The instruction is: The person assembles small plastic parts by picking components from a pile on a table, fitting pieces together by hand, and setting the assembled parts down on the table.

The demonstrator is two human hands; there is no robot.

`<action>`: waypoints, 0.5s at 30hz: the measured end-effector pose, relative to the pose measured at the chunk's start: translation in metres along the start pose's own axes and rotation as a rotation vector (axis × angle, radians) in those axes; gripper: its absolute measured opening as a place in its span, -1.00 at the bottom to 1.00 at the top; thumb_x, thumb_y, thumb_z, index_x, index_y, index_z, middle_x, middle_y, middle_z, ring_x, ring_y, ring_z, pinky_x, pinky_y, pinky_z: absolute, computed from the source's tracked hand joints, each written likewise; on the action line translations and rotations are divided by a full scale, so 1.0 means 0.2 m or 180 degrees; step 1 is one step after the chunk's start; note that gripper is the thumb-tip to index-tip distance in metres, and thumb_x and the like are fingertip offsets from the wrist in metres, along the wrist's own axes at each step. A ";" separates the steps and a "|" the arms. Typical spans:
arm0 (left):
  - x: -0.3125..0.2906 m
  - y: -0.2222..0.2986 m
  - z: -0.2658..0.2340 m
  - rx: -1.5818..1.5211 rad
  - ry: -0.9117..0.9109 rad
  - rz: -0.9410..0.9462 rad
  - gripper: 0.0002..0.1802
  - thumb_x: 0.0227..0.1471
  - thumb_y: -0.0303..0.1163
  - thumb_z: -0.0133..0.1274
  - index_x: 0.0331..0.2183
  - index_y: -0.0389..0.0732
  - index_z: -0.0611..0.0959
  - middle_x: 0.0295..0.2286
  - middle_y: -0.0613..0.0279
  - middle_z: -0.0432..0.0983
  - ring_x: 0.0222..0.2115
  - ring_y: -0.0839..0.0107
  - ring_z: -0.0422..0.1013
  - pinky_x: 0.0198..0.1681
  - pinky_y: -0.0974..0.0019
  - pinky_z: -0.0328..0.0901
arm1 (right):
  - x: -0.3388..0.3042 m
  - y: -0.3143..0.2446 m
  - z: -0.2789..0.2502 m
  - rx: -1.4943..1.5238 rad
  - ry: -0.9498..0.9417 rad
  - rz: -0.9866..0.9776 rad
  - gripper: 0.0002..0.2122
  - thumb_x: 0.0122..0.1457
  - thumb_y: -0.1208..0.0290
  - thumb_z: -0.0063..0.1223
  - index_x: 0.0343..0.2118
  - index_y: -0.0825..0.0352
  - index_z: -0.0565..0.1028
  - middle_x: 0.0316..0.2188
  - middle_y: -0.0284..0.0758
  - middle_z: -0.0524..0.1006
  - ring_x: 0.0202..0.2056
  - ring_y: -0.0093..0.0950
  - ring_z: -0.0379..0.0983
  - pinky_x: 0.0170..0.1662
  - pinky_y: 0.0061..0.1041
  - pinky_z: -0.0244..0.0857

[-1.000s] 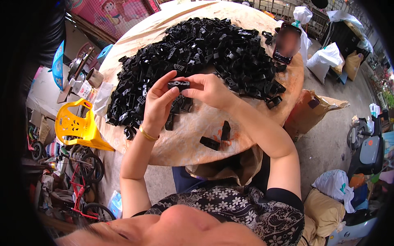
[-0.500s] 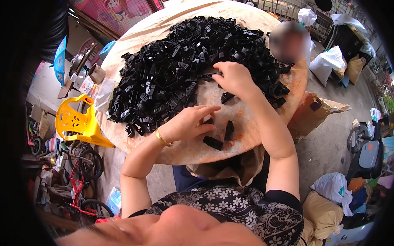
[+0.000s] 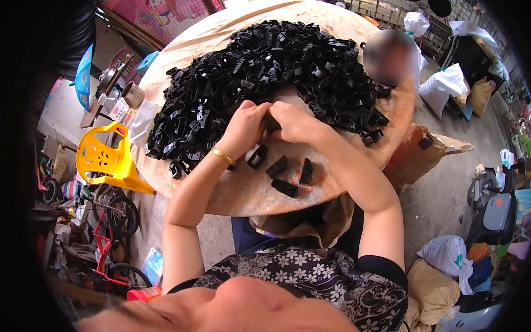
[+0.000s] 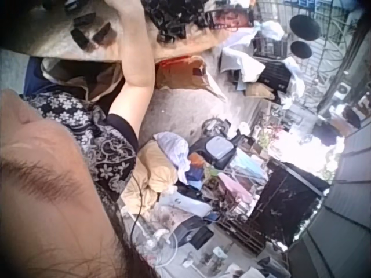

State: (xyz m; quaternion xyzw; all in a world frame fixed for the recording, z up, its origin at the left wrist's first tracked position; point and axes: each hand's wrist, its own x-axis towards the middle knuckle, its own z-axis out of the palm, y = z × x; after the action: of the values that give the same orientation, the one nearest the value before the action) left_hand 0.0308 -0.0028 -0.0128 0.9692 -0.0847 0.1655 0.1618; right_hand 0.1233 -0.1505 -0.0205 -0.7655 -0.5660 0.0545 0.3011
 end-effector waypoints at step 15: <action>-0.09 0.00 -0.21 -0.3118 0.0659 -0.1281 -0.77 0.03 -0.50 0.03 -0.20 -0.29 0.56 -0.44 0.37 0.51 -0.47 0.67 0.37 -0.42 0.60 0.28 | 0.01 -0.14 -0.06 0.1723 0.1220 -0.0462 -0.75 -0.02 0.62 0.12 -0.22 0.36 0.50 -0.42 -0.26 0.54 -0.43 -0.53 0.48 -0.36 -0.64 0.34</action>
State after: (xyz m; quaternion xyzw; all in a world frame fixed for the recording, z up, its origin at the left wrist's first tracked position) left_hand 0.0019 0.0145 0.0186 0.7559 0.0519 0.1671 0.6309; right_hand 0.1058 -0.1480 0.0045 -0.6118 -0.5171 0.0363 0.5974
